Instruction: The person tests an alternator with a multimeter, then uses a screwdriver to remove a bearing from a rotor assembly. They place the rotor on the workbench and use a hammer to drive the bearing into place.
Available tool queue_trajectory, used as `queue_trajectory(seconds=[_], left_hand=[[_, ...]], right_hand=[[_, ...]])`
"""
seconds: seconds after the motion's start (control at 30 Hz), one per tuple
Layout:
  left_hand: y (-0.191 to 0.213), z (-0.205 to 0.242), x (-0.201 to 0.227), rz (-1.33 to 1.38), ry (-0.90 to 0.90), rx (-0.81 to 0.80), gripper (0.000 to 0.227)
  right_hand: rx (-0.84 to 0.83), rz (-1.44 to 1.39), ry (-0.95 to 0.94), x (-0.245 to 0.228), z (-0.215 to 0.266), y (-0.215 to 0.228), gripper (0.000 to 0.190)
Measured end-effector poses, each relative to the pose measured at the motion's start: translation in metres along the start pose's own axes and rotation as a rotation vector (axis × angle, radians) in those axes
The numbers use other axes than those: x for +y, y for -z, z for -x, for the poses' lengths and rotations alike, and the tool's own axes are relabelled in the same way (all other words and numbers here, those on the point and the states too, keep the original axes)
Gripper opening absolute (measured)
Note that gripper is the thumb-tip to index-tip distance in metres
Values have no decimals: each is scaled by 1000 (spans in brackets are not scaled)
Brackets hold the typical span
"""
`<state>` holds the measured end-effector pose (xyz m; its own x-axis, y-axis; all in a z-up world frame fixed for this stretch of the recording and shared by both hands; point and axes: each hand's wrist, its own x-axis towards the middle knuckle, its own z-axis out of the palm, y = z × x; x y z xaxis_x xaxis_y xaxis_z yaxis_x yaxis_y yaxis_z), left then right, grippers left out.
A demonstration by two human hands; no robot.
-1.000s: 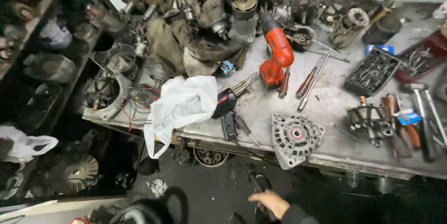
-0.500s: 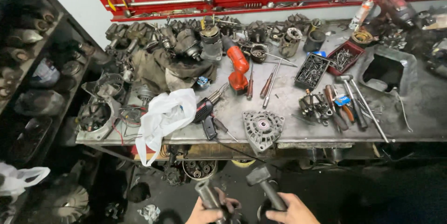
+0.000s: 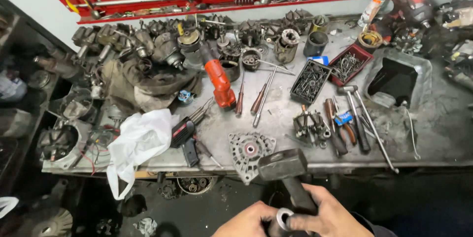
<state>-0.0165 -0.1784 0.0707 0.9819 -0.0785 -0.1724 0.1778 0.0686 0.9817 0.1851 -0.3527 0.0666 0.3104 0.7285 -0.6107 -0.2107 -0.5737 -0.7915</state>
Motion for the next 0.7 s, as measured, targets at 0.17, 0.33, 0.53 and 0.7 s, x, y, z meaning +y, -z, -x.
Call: queue_trajectory(seconds=[0.17,0.33,0.53,0.7], left_hand=[[1,-22,52,133,-7,63,32],[32,-41,57,40,-46,44,32],[37,-14,37,-123,-86,34,30],[54,6,32,-214,-105,91,33]], right_hand=[[-300,136,125,-92,12,6,76],[-261,446,284,-87,2,19,79],[-46,874,418,-77,19,43,76],[46,897,90,-47,35,64,79]])
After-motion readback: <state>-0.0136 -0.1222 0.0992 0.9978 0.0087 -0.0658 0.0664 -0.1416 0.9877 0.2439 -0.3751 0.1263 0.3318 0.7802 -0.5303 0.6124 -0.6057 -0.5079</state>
